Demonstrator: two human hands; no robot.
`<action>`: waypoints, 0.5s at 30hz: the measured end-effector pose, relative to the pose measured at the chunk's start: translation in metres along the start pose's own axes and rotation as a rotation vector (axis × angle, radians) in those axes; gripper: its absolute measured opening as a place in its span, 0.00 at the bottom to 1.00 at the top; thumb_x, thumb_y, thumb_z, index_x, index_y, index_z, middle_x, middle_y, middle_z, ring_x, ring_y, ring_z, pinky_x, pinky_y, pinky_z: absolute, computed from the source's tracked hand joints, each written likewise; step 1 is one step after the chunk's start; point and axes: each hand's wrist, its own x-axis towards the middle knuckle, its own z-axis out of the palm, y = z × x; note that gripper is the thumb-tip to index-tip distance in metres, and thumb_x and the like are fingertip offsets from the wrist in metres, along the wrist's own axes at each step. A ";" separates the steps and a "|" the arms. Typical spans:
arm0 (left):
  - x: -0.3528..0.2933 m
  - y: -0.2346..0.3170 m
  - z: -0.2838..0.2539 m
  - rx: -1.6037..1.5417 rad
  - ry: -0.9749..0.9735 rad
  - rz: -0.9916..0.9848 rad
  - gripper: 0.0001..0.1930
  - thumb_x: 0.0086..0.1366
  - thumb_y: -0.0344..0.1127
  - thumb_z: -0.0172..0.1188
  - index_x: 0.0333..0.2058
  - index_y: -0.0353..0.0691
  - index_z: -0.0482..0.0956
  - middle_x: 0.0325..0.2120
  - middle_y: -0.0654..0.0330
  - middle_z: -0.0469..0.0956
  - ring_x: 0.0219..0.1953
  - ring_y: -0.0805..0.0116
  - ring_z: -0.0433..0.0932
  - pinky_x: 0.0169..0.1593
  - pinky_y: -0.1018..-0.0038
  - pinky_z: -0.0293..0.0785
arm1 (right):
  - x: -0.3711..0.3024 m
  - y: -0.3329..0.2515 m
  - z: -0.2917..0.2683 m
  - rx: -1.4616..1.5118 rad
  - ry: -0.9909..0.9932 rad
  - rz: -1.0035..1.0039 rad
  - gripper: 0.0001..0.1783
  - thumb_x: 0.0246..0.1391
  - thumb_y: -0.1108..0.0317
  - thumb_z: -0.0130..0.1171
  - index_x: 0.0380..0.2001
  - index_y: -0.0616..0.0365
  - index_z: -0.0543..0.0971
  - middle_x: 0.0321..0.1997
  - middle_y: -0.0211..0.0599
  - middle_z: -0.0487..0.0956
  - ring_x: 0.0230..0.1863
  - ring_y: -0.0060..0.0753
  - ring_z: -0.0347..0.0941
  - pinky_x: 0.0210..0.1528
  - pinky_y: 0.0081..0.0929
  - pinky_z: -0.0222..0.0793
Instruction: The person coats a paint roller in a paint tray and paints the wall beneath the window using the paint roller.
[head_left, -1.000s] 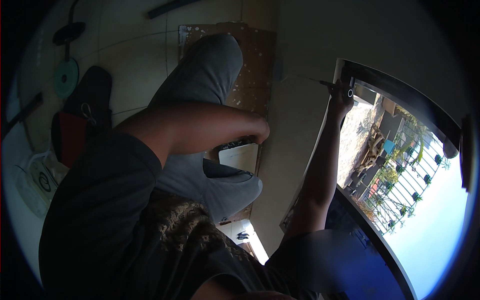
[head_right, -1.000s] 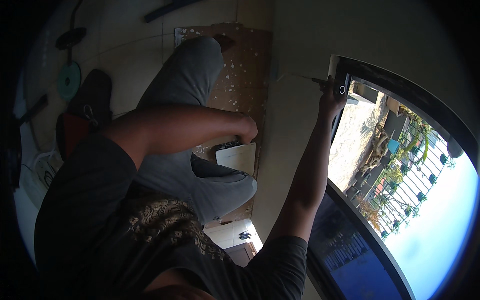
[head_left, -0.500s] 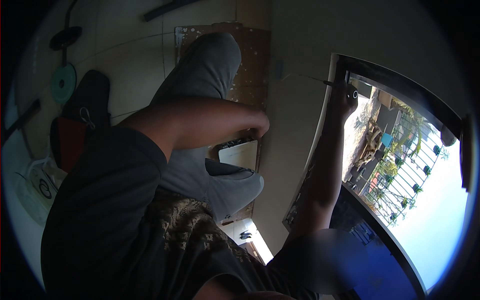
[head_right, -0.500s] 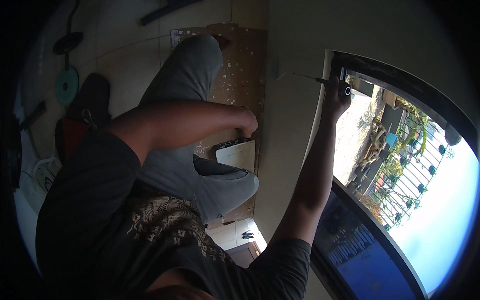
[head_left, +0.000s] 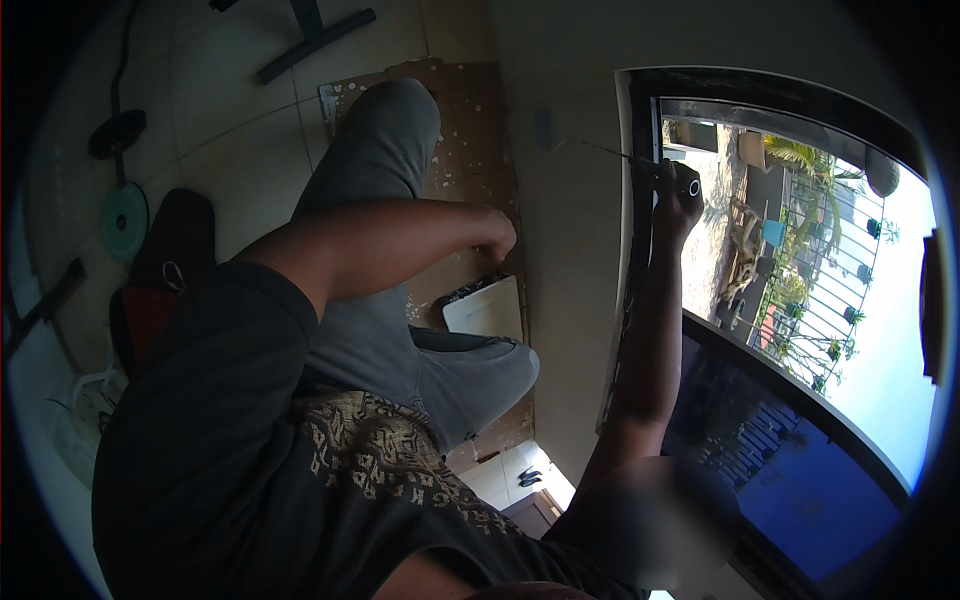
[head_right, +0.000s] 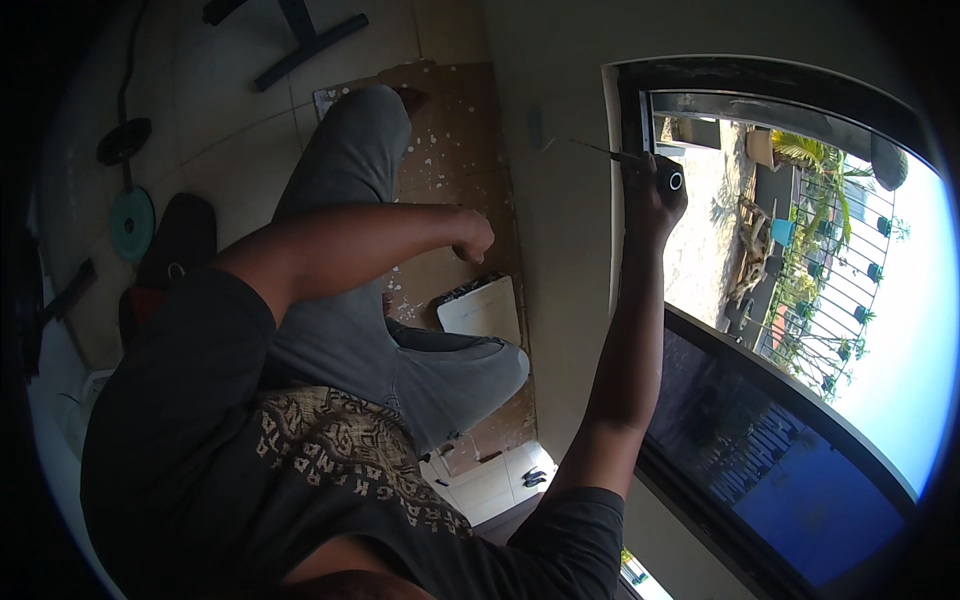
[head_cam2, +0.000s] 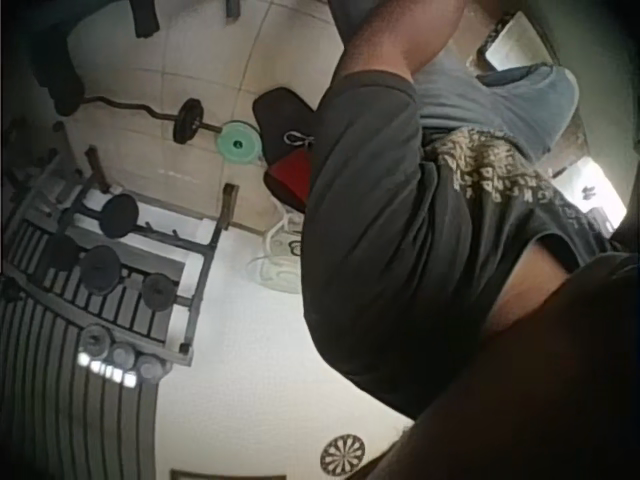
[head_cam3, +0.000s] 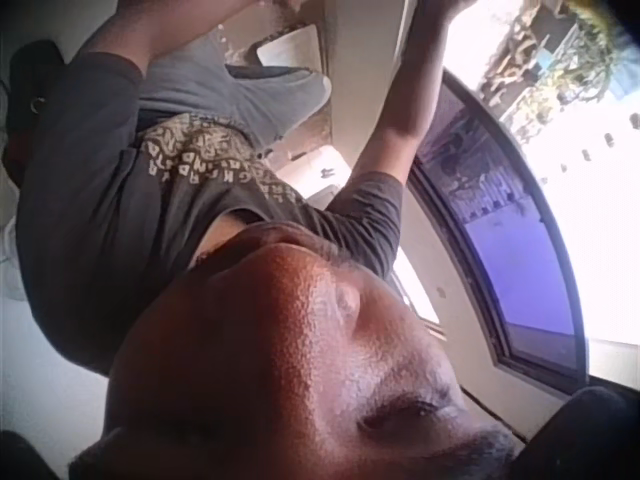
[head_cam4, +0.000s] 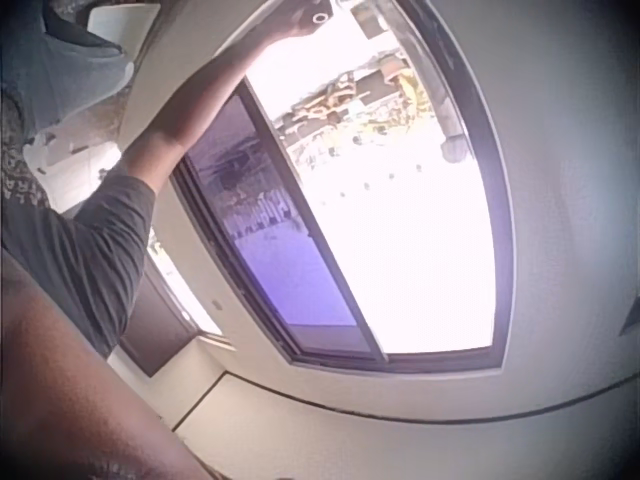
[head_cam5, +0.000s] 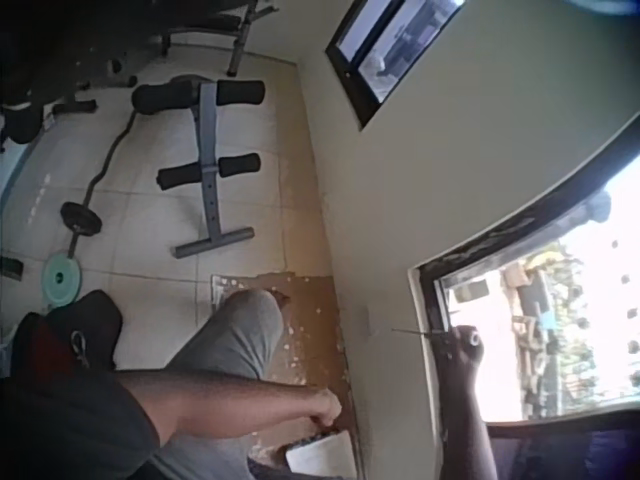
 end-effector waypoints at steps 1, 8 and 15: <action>-0.002 0.007 -0.002 -0.005 -0.004 -0.010 0.20 0.61 0.45 0.55 0.43 0.38 0.86 0.45 0.49 0.83 0.49 0.49 0.81 0.53 0.56 0.76 | 0.002 0.023 0.012 0.014 -0.009 0.040 0.09 0.62 0.68 0.62 0.36 0.64 0.78 0.30 0.35 0.81 0.31 0.23 0.78 0.36 0.22 0.75; -0.019 0.017 -0.030 0.044 -0.019 0.027 0.19 0.60 0.43 0.55 0.43 0.39 0.86 0.44 0.50 0.83 0.49 0.50 0.81 0.52 0.56 0.76 | 0.014 0.121 0.082 0.103 -0.018 0.075 0.07 0.60 0.70 0.64 0.32 0.60 0.76 0.28 0.37 0.81 0.30 0.23 0.79 0.34 0.22 0.75; -0.016 0.001 -0.027 0.019 0.000 0.005 0.20 0.62 0.45 0.55 0.43 0.38 0.86 0.45 0.49 0.83 0.50 0.49 0.81 0.54 0.55 0.75 | 0.008 0.050 0.042 0.115 -0.021 0.088 0.09 0.61 0.67 0.64 0.36 0.63 0.79 0.29 0.37 0.83 0.29 0.24 0.79 0.33 0.22 0.74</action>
